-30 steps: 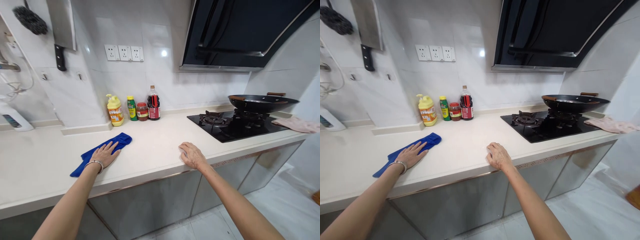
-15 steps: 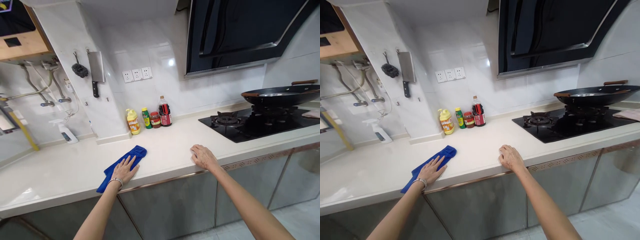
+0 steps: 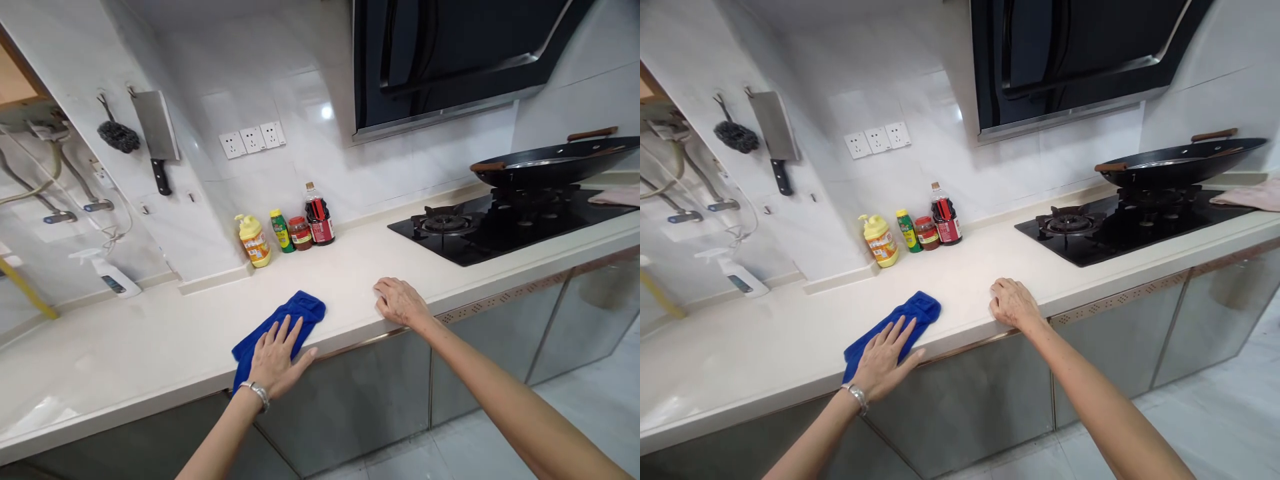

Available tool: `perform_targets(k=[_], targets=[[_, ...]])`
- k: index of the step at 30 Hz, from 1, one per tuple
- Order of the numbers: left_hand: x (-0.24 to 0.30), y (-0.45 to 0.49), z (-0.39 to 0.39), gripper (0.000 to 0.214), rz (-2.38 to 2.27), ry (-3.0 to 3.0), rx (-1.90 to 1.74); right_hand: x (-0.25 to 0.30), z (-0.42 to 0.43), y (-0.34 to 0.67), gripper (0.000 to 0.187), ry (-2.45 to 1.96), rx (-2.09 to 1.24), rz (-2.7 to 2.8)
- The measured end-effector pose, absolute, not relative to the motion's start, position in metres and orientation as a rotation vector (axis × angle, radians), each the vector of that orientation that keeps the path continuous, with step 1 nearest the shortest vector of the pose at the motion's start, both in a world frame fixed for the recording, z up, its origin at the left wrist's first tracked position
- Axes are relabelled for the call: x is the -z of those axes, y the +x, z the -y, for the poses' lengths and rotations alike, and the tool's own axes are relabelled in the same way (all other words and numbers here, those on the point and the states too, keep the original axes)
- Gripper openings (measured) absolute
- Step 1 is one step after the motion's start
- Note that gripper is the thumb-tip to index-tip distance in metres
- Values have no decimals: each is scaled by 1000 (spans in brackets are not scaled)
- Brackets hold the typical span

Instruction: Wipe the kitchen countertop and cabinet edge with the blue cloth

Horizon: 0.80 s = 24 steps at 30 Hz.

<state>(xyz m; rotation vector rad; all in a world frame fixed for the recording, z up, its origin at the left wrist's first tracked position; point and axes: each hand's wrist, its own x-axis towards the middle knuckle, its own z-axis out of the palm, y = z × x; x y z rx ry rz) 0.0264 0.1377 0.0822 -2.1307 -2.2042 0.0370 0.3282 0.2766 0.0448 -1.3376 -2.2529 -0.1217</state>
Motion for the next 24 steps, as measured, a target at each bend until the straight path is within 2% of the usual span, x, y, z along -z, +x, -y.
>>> perform_targets(k=[12,24], targets=[[-76,114,-240,64,1910,-2450,16,-46,-278,328,40,-1376,103,2224],[-80,120,-326,66,2008,-2455,-1,-47,-279,330,37,-1389,105,2194]])
